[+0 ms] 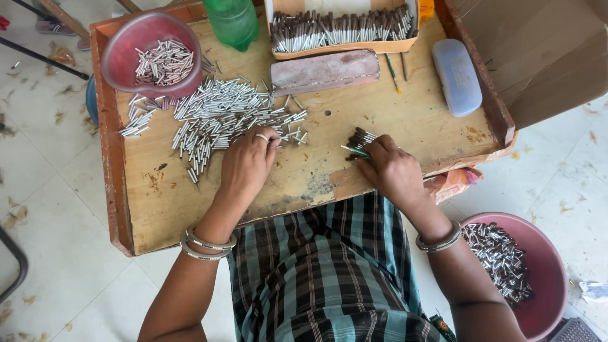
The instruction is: Assembling small metal components by sliding metal tubes onto thin rods.
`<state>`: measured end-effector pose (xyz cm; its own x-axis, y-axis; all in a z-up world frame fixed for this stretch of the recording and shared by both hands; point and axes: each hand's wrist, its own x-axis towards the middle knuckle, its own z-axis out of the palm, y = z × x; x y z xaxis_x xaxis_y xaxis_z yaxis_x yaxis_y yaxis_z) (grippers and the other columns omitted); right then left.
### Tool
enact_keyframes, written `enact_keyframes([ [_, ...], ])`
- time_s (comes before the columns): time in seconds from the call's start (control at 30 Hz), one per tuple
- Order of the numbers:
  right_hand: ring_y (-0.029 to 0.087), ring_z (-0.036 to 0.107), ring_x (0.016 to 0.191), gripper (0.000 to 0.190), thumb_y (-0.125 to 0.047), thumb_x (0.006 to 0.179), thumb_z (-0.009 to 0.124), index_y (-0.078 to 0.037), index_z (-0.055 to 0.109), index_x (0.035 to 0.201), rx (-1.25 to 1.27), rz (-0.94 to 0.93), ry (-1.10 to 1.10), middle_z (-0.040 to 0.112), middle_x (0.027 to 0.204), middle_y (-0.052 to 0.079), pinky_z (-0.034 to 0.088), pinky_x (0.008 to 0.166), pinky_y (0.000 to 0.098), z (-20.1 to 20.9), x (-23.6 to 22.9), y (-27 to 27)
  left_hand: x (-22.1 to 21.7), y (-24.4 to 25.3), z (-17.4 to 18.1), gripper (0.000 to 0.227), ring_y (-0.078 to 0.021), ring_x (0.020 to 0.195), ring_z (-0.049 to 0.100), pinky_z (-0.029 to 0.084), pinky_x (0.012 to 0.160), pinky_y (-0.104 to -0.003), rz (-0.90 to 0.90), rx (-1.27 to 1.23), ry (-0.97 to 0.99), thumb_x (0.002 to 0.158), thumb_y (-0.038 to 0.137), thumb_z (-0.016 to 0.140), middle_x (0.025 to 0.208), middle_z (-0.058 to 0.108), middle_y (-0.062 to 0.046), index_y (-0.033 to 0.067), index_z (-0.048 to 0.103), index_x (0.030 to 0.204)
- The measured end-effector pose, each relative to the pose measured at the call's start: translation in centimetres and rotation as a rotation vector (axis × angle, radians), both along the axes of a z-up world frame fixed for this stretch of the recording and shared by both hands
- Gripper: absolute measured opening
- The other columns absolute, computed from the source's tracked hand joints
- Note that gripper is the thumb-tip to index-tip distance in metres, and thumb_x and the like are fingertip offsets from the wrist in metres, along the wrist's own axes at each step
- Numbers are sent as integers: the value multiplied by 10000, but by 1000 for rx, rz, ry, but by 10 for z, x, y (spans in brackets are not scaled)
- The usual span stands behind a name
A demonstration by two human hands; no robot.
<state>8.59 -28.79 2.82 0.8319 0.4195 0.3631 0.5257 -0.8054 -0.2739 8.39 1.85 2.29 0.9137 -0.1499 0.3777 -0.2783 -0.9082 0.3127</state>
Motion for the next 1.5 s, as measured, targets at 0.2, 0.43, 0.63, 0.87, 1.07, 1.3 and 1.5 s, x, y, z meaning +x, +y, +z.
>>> enact_keyframes([
  [0.2, 320, 704, 756, 175, -241, 964, 740, -90, 694, 1039, 15, -80, -139, 656, 990, 106, 562, 644, 419, -12, 20, 17, -1, 0, 1, 74, -126, 600, 586, 488, 523, -295, -83, -203, -65, 959, 116, 751, 899, 693, -32, 91, 685, 983],
  [0.43, 209, 685, 636, 349, -90, 866, 780, -43, 679, 1197, 567, 147, 393, 740, 995, 79, 547, 592, 325, -2, -20, 69, -41, -30, -10, 115, -44, 591, 412, 325, 517, -234, -70, -773, 299, 945, 90, 803, 727, 577, -15, 95, 746, 1045],
  [0.63, 215, 752, 920, 165, -20, 923, 775, -40, 728, 1080, 828, 360, 384, 757, 1043, 80, 592, 810, 322, -11, -41, 70, -70, -38, -5, 140, -3, 743, 551, 437, 637, -181, -223, -1483, 466, 949, 72, 731, 882, 688, 38, 67, 707, 1088],
  [0.87, 329, 701, 861, 168, -85, 926, 714, -3, 653, 1059, 424, 275, 183, 701, 1029, 133, 557, 735, 395, -9, -60, 45, -74, -40, -16, 104, -79, 693, 586, 469, 618, -235, 18, -571, 89, 887, 132, 793, 850, 691, -20, 56, 730, 922],
  [1.07, 342, 698, 837, 142, -96, 949, 686, -13, 655, 1060, 344, 256, 132, 690, 1011, 130, 560, 705, 414, -12, -61, 40, -79, -56, -49, 129, -43, 756, 589, 506, 681, -202, -166, -1541, 362, 1017, 144, 693, 920, 681, 24, 56, 654, 1104],
  [1.3, 325, 703, 786, 173, -90, 941, 684, -9, 668, 1094, 339, 254, 170, 689, 1004, 131, 566, 644, 393, -5, -65, 41, -86, -59, -50, 102, -41, 752, 569, 499, 685, -198, -152, -1571, 381, 1028, 126, 676, 915, 673, 28, 58, 656, 1101],
  [1.5, 306, 684, 751, 128, -91, 963, 676, 3, 669, 1051, 413, 260, 231, 675, 958, 128, 548, 637, 386, -2, -67, 39, -85, -75, -43, 138, -46, 883, 604, 516, 741, -213, -302, -1635, 175, 963, 2, 741, 1057, 638, -13, 73, 648, 1036],
])
